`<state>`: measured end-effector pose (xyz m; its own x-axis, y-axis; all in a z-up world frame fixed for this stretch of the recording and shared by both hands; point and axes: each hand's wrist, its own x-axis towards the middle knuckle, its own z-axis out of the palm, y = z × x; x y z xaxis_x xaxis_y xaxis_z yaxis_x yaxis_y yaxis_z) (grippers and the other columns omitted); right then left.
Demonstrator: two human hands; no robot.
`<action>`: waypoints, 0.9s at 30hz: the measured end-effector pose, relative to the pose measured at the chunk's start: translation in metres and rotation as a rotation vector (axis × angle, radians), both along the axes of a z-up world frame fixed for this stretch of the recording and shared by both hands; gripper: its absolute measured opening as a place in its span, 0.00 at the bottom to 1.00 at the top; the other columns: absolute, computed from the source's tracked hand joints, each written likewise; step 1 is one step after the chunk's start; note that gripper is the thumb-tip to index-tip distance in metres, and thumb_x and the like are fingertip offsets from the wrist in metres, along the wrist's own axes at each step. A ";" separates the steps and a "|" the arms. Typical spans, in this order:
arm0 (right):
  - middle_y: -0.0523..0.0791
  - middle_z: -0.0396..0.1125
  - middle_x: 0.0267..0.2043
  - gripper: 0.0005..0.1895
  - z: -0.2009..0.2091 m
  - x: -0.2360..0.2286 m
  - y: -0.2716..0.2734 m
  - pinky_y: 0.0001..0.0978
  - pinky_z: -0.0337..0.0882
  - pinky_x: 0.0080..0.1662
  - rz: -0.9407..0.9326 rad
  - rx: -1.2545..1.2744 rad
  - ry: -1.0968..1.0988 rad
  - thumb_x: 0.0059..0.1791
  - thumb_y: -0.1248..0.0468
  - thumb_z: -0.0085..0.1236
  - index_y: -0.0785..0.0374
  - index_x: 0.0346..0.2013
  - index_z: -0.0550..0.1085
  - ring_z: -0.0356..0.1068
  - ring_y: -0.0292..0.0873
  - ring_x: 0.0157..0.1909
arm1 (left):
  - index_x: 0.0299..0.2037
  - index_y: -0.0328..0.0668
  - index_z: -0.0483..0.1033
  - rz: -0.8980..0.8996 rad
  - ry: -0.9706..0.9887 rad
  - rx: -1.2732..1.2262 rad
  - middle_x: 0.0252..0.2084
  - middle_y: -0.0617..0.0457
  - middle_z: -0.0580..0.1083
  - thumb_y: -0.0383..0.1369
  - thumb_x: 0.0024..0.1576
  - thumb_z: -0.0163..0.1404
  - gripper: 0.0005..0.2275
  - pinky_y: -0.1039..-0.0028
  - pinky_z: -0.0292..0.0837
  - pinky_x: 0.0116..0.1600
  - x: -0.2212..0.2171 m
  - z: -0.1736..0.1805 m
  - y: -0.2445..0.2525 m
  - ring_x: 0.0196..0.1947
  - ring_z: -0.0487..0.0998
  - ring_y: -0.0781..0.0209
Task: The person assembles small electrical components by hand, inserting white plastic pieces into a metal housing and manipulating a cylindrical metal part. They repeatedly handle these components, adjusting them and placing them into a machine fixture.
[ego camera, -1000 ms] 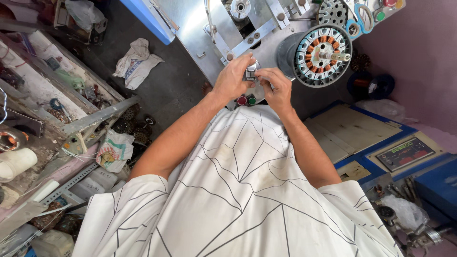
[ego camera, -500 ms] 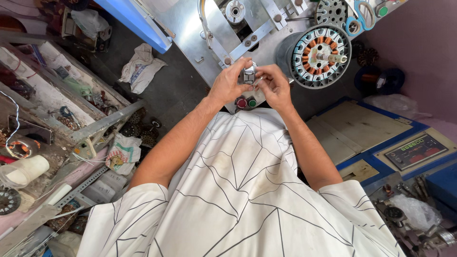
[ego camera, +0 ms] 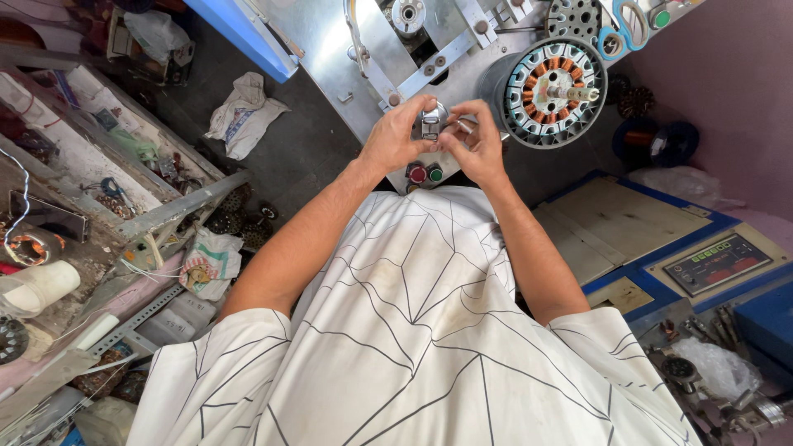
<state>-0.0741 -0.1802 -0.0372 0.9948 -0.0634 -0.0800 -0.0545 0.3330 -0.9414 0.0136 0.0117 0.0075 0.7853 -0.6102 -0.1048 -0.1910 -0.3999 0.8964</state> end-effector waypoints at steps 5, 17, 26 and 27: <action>0.45 0.60 0.51 0.10 0.005 0.005 0.005 0.32 0.79 0.39 -0.008 -0.096 -0.090 0.54 0.81 0.56 0.72 0.47 0.78 0.76 0.42 0.40 | 0.59 0.39 0.68 -0.001 -0.044 0.007 0.54 0.45 0.77 0.33 0.44 0.71 0.33 0.61 0.74 0.55 0.001 -0.005 -0.001 0.56 0.78 0.45; 0.49 0.73 0.47 0.10 0.062 -0.002 0.014 0.29 0.80 0.46 -0.138 -0.562 -0.206 0.51 0.81 0.60 0.73 0.46 0.77 0.78 0.40 0.46 | 0.53 0.45 0.75 -0.130 -0.353 0.213 0.53 0.43 0.75 0.44 0.44 0.68 0.27 0.58 0.73 0.49 0.004 0.019 0.000 0.52 0.76 0.45; 0.49 0.70 0.50 0.07 0.110 -0.045 0.019 0.29 0.82 0.47 -0.304 -0.580 -0.133 0.57 0.81 0.51 0.73 0.47 0.75 0.78 0.41 0.47 | 0.24 0.41 0.80 -0.024 -0.394 0.584 0.20 0.44 0.76 0.55 0.59 0.50 0.25 0.58 0.75 0.30 0.000 -0.008 -0.032 0.22 0.80 0.46; 0.49 0.70 0.50 0.07 0.107 -0.048 0.019 0.29 0.82 0.47 -0.329 -0.576 -0.100 0.57 0.81 0.51 0.73 0.46 0.75 0.78 0.41 0.48 | 0.20 0.42 0.79 0.039 -0.414 0.569 0.17 0.44 0.75 0.55 0.59 0.49 0.25 0.58 0.75 0.28 0.001 -0.008 -0.031 0.19 0.79 0.46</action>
<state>-0.1219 -0.1608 0.0695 0.9172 -0.3697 0.1486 0.0604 -0.2396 -0.9690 0.0147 -0.0198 -0.0005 0.8498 -0.5199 -0.0869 -0.4474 -0.7987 0.4024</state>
